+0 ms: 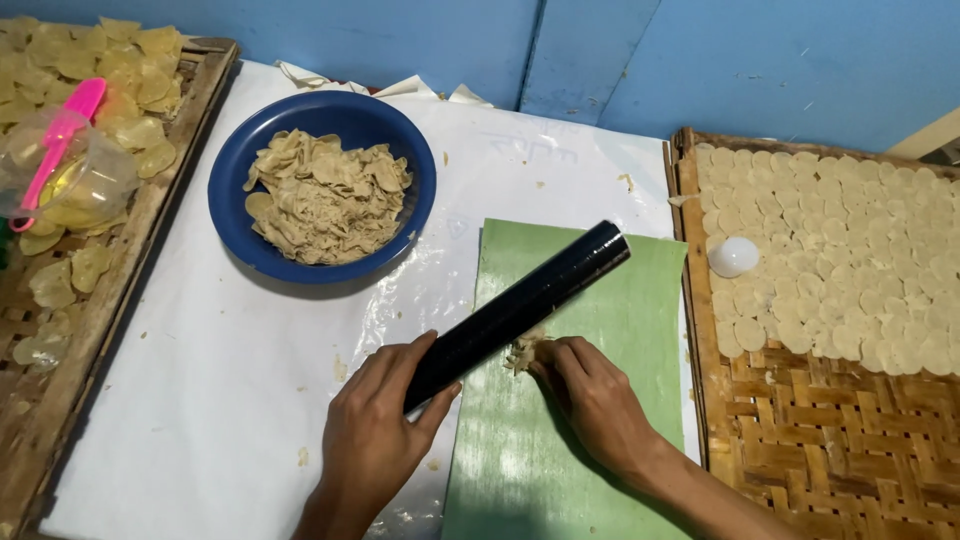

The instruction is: Flattening pieces of dough using a rolling pin on a surface to prepare crackers.

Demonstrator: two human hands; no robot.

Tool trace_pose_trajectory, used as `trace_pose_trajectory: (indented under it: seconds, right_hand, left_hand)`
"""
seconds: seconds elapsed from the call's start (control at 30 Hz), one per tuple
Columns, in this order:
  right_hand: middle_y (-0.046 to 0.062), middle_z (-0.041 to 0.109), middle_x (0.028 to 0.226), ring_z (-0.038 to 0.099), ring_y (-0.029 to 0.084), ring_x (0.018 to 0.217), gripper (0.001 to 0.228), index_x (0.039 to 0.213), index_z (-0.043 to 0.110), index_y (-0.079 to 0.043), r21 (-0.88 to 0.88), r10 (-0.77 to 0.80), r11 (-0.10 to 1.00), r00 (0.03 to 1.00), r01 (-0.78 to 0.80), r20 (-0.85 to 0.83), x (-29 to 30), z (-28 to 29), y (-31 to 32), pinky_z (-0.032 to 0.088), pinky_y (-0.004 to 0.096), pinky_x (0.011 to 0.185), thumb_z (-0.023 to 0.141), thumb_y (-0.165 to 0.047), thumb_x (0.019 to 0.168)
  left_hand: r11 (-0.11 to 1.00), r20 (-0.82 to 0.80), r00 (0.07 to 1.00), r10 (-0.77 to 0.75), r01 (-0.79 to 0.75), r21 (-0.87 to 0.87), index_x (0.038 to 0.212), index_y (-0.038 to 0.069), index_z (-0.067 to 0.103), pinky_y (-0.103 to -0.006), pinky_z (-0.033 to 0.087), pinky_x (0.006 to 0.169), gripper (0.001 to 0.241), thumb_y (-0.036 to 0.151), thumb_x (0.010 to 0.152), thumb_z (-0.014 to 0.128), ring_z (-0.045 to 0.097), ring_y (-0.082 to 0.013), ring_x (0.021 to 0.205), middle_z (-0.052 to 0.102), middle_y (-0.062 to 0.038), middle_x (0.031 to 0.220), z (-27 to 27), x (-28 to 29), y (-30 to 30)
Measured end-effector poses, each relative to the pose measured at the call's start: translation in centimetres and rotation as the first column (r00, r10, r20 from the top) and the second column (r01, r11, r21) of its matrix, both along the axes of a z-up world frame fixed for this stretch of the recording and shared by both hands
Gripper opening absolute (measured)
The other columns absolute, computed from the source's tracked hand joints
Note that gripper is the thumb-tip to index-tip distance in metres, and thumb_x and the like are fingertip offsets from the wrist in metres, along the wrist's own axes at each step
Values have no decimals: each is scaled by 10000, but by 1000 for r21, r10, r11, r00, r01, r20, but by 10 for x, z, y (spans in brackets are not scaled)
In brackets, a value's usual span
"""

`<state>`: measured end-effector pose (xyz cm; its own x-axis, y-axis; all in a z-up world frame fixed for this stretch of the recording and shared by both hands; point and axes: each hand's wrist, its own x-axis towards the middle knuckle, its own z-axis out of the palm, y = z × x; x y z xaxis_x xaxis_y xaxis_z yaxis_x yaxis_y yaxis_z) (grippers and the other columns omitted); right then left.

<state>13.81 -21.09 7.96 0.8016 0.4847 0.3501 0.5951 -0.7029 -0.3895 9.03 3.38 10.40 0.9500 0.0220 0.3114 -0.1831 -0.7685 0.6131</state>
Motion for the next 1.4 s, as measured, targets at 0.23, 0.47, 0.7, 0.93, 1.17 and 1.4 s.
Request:
trace_pose_trajectory:
  seconds: [0.23, 0.47, 0.7, 0.93, 1.17, 1.4]
  right_hand:
    - [147, 745, 870, 695, 178, 548, 217, 1061, 550, -4, 152, -29, 988, 999, 33, -27, 13, 6, 2, 596, 273, 411, 628, -190, 980]
    - [152, 688, 1114, 694, 229, 858, 280, 1143, 714, 23, 65, 82, 995, 997, -82, -4, 15, 6, 9, 626, 303, 709, 627, -171, 961]
    - [201, 508, 1305, 579, 302, 1097, 489, 1392, 534, 0, -157, 41, 986, 996, -52, -73, -7, 6, -8, 613, 383, 856, 487, -327, 1032]
    - [77, 645, 982, 644, 160, 696, 446, 1223, 661, -82, -171, 67, 981, 991, -87, -114, -2, -17, -23, 619, 287, 573, 672, -419, 932]
    - [104, 739, 962, 712, 182, 707, 150, 1025, 686, -37, 0, 104, 995, 994, -104, 35, 15, -14, -12, 642, 276, 579, 707, -124, 905]
    - [163, 688, 1124, 656, 222, 882, 457, 1288, 645, 44, -185, 118, 977, 990, -102, 80, -4, -10, -7, 612, 298, 698, 714, -59, 849]
  left_hand:
    - [997, -42, 998, -44, 47, 59, 1293, 54, 659, -349, 574, 639, 536, 252, 816, 799, 712, -193, 766, 728, -59, 996, 0, 22, -2]
    - [999, -62, 997, -43, 45, 27, 1295, 60, 654, -362, 574, 650, 539, 243, 810, 800, 720, -202, 763, 732, -59, 990, -1, 26, 4]
    - [960, -77, 973, -217, 227, 161, 1350, 50, 618, -414, 617, 746, 558, 231, 847, 781, 733, -255, 854, 720, -131, 1060, -9, 42, 0]
    - [946, -66, 965, -254, 262, 191, 1334, 56, 625, -385, 580, 751, 532, 232, 854, 773, 707, -215, 821, 708, -94, 989, -13, 53, -3]
    - [963, -41, 977, -207, 211, 166, 1314, 47, 649, -383, 585, 707, 532, 220, 832, 794, 709, -221, 802, 721, -107, 1006, -16, 56, 0]
    - [938, 14, 954, -298, 290, 188, 1322, 70, 648, -390, 538, 804, 518, 238, 850, 782, 702, -219, 869, 710, -78, 1021, -7, 53, -4]
